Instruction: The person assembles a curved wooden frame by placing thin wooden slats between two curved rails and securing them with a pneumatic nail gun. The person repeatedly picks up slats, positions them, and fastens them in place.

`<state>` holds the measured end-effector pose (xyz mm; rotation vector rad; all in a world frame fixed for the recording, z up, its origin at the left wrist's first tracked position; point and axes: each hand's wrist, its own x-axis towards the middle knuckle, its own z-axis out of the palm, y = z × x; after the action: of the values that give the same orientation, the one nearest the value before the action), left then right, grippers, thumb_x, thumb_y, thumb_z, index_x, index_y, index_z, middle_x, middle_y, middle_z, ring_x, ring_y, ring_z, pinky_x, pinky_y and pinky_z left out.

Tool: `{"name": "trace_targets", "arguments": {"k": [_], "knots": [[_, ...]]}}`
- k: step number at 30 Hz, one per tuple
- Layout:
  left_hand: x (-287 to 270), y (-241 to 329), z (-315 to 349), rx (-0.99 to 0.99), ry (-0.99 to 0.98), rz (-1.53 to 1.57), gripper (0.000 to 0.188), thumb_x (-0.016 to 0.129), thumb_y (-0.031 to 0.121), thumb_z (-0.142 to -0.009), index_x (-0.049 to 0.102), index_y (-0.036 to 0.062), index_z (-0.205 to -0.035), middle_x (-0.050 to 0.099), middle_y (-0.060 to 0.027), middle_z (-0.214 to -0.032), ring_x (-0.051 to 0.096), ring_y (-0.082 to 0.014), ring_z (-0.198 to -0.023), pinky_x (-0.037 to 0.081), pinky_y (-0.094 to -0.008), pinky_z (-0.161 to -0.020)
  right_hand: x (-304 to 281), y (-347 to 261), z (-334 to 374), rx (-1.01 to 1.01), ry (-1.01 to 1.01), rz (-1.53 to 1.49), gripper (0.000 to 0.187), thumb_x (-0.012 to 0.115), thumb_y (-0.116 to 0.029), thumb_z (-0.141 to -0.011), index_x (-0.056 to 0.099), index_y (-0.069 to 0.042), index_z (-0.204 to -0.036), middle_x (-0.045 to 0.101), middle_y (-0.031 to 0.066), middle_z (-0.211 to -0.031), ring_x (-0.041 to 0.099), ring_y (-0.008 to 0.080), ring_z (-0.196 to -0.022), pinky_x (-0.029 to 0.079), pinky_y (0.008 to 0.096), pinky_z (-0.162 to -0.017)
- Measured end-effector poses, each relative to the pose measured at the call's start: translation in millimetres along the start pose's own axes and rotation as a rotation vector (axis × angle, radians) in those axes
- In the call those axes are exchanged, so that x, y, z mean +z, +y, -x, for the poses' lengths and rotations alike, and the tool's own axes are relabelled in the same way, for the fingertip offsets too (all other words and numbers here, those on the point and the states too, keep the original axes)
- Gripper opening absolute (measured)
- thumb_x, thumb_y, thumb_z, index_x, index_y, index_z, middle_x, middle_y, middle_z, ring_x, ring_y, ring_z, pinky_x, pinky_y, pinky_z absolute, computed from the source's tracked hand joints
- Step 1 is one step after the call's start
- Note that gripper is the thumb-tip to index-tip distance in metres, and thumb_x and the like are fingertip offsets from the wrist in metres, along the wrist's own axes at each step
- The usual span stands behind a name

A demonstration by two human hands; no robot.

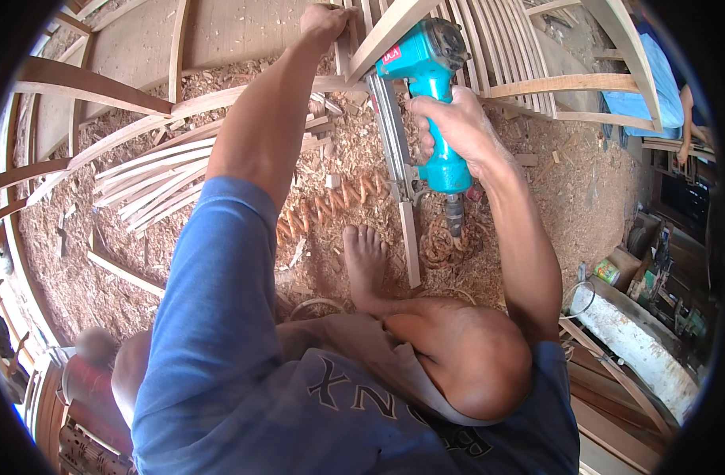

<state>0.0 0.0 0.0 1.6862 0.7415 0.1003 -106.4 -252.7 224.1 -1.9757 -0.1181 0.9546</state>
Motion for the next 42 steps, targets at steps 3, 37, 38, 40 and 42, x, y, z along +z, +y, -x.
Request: {"name": "trace_targets", "arguments": {"k": [3, 37, 38, 40, 42], "knots": [[-1, -5, -6, -0.055, -0.069, 0.054, 0.026, 0.078, 0.033, -0.085, 0.079, 0.0085, -0.093, 0.073, -0.0042, -0.078, 0.066, -0.0144, -0.067, 0.055, -0.0309, -0.064, -2, 1, 0, 0.008, -0.011, 0.010, 0.017, 0.064, -0.015, -0.091, 0.063, -0.007, -0.076, 0.059, 0.0036, -0.063, 0.058, 0.0109, -0.054, 0.051, 0.0292, -0.053], [-31, 1, 54, 0.087, -0.407, -0.316, 0.038, 0.075, 0.039, -0.094, 0.072, 0.0014, -0.100, 0.070, -0.0042, -0.072, 0.065, -0.0145, -0.064, 0.051, -0.0292, -0.063, -24, 220, 277, 0.368, 0.751, 0.183, 0.040, 0.071, -0.026, -0.090, 0.065, 0.005, -0.114, 0.072, 0.0229, -0.088, 0.073, 0.0373, -0.084, 0.054, 0.0474, -0.071], [-34, -1, 57, -0.005, -0.388, -0.238, 0.042, 0.073, 0.042, -0.094, 0.070, 0.0027, -0.110, 0.074, -0.0058, -0.084, 0.067, -0.0154, -0.069, 0.051, -0.0302, -0.065, -25, 220, 275, 0.385, 0.739, 0.183, 0.041, 0.070, -0.026, -0.091, 0.065, 0.005, -0.117, 0.072, 0.0235, -0.090, 0.073, 0.0382, -0.085, 0.054, 0.0474, -0.072], [-51, -2, 64, -0.071, -0.303, -0.121, 0.039, 0.075, 0.039, -0.092, 0.073, 0.0029, -0.106, 0.074, -0.0062, -0.082, 0.065, -0.0152, -0.066, 0.051, -0.0309, -0.061, -32, 221, 268, 0.307, 0.712, 0.212, 0.043, 0.069, -0.027, -0.091, 0.064, 0.004, -0.120, 0.071, 0.0249, -0.096, 0.073, 0.0385, -0.087, 0.054, 0.0478, -0.074], [-79, 0, 78, -0.058, -0.251, -0.125, 0.037, 0.073, 0.037, -0.093, 0.073, 0.0031, -0.108, 0.075, -0.0077, -0.083, 0.066, -0.0151, -0.067, 0.053, -0.0323, -0.061, -43, 221, 263, 0.273, 0.660, 0.265, 0.045, 0.068, -0.029, -0.092, 0.062, 0.003, -0.123, 0.071, 0.0262, -0.100, 0.072, 0.0392, -0.090, 0.054, 0.0480, -0.077]]}}
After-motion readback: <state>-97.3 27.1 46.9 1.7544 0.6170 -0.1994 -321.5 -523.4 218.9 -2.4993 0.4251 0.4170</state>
